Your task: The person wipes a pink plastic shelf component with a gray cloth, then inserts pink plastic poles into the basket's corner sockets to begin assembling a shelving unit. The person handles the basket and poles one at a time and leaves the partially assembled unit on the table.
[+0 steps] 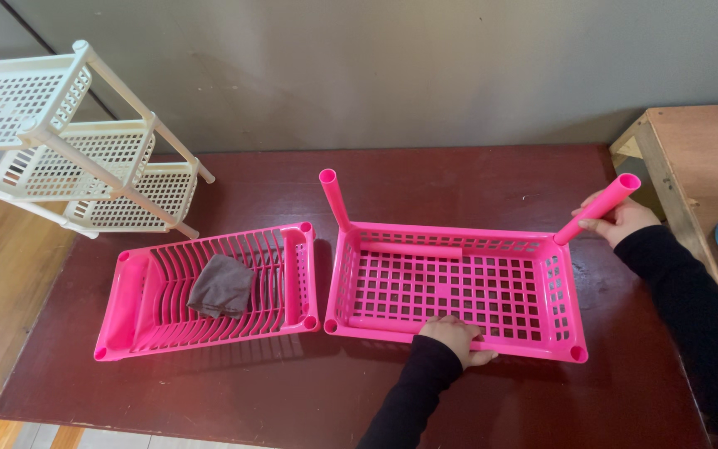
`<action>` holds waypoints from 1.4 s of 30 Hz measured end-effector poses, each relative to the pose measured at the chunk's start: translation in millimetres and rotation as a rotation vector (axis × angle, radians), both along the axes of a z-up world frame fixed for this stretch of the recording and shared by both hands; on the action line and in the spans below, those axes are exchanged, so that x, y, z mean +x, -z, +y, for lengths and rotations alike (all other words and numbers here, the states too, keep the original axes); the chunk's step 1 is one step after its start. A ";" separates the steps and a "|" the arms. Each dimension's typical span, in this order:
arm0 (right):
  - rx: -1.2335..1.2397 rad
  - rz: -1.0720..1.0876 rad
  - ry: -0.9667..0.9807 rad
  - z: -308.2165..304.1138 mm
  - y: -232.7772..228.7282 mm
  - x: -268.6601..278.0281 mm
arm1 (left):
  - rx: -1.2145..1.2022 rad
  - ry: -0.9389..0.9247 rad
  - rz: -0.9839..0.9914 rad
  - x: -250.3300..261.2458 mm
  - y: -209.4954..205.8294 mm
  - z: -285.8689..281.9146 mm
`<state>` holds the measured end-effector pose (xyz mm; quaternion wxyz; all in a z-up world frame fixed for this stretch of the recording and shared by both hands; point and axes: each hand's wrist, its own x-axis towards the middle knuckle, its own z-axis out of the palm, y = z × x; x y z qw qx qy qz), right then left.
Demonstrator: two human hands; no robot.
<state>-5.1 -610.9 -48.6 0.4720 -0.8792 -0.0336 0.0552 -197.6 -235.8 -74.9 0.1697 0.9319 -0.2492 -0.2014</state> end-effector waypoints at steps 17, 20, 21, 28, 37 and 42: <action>0.182 0.202 -0.017 14.6 -14.6 10.1 | -0.037 -0.009 -0.041 -1.9 2.7 -1.4; 0.045 0.020 0.176 37.8 -10.4 -2.7 | -0.024 0.003 -0.028 -0.2 4.7 -1.9; -0.047 -0.124 0.292 53.3 -2.6 -15.4 | -0.019 0.008 -0.022 -0.3 4.8 -1.8; 0.280 -0.039 0.143 42.0 -14.4 -12.2 | -0.065 -0.023 -0.063 -4.6 8.3 -0.9; 0.218 -0.181 0.320 67.5 -9.9 -16.9 | -0.030 0.009 -0.094 -2.9 13.2 -2.8; 0.280 -0.141 0.341 62.7 -1.2 -22.1 | -0.058 -0.015 -0.105 -5.0 14.2 -3.0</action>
